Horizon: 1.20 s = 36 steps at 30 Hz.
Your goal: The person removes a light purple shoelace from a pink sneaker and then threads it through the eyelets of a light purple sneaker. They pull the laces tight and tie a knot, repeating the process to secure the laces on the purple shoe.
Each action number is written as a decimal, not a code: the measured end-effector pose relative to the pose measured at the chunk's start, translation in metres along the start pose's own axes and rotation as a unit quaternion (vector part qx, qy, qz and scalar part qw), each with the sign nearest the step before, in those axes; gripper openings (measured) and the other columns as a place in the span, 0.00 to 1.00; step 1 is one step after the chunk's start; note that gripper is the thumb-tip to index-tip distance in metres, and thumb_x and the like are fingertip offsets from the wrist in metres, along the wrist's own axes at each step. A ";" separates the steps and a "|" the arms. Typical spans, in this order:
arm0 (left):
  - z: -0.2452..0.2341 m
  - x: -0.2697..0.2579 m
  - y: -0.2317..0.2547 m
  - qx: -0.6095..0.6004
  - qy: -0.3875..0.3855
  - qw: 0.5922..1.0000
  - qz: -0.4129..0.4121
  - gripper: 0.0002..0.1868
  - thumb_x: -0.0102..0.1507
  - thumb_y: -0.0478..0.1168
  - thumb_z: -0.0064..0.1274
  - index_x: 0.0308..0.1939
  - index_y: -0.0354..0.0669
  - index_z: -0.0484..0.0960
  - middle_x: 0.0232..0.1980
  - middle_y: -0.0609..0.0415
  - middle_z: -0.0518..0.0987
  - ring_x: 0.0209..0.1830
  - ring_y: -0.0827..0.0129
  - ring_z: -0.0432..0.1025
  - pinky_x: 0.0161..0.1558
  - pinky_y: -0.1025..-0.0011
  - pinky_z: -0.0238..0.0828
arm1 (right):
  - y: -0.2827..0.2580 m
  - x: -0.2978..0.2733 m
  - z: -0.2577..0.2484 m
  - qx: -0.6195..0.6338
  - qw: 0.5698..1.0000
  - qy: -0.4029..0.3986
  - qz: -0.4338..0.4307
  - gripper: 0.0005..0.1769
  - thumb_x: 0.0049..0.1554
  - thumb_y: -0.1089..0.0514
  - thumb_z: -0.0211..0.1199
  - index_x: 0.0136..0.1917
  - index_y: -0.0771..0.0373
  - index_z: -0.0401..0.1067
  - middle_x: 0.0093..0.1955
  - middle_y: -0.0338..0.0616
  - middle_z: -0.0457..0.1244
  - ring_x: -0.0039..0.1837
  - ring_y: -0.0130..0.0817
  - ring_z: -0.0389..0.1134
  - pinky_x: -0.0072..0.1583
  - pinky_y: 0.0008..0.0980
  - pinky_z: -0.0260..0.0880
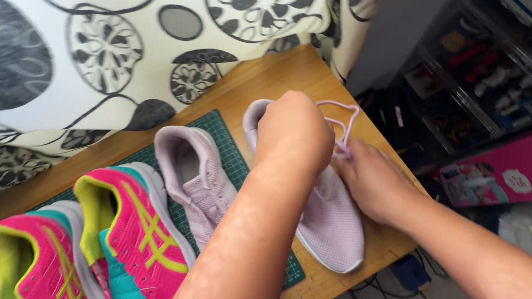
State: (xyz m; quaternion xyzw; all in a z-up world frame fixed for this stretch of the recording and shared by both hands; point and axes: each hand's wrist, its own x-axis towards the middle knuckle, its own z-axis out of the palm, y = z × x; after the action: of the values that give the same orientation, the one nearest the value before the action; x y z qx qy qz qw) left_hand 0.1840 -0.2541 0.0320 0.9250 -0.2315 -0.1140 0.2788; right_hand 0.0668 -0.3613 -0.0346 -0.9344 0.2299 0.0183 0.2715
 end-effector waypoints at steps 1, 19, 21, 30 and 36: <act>-0.012 -0.004 -0.004 -0.027 0.038 0.999 0.002 0.09 0.54 0.38 0.61 0.36 0.39 0.90 0.36 0.37 0.84 0.39 0.48 0.80 0.43 0.58 0.77 | -0.002 0.001 0.000 -0.032 0.999 -0.025 -0.007 0.19 0.61 0.50 0.55 0.58 0.65 0.68 0.57 0.56 0.63 0.61 0.54 0.65 0.61 0.48 0.65; -0.108 -0.080 -0.056 -0.213 -0.020 0.952 -0.221 0.19 0.60 0.43 0.58 0.54 0.46 0.84 0.32 0.56 0.85 0.23 0.73 0.78 0.27 0.69 0.74 | 0.028 -0.025 -0.009 -0.039 0.994 0.075 -0.068 0.15 0.61 0.53 0.59 0.60 0.49 0.77 0.61 0.40 0.67 0.57 0.41 0.71 0.59 0.38 0.70; -0.108 -0.085 -0.059 -0.206 -0.019 0.954 -0.218 0.19 0.59 0.44 0.59 0.54 0.46 0.84 0.31 0.56 0.85 0.22 0.73 0.77 0.26 0.68 0.73 | 0.037 -0.021 -0.005 -0.007 0.996 0.086 -0.013 0.16 0.54 0.56 0.66 0.57 0.53 0.78 0.53 0.41 0.67 0.49 0.37 0.72 0.53 0.34 0.72; -0.108 -0.107 -0.070 -0.233 0.000 0.952 -0.197 0.17 0.59 0.44 0.60 0.49 0.43 0.86 0.29 0.56 0.86 0.20 0.73 0.76 0.25 0.69 0.73 | 0.068 -0.003 0.003 0.170 0.973 0.130 0.084 0.19 0.56 0.61 0.63 0.61 0.64 0.72 0.50 0.42 0.67 0.50 0.35 0.69 0.52 0.35 0.69; -0.117 -0.130 -0.084 -0.287 0.028 0.937 -0.195 0.16 0.58 0.41 0.58 0.49 0.43 0.85 0.28 0.54 0.85 0.20 0.73 0.75 0.26 0.70 0.73 | 0.038 -0.009 0.003 -0.019 0.986 0.165 0.017 0.14 0.59 0.56 0.63 0.57 0.59 0.79 0.52 0.50 0.66 0.52 0.46 0.68 0.55 0.42 0.67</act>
State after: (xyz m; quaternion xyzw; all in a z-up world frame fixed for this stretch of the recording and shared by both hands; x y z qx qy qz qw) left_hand 0.1418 -0.0741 0.0902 0.8354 0.0043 -0.2019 0.5112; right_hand 0.0419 -0.3848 -0.0546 -0.9254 0.2871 -0.1274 0.2120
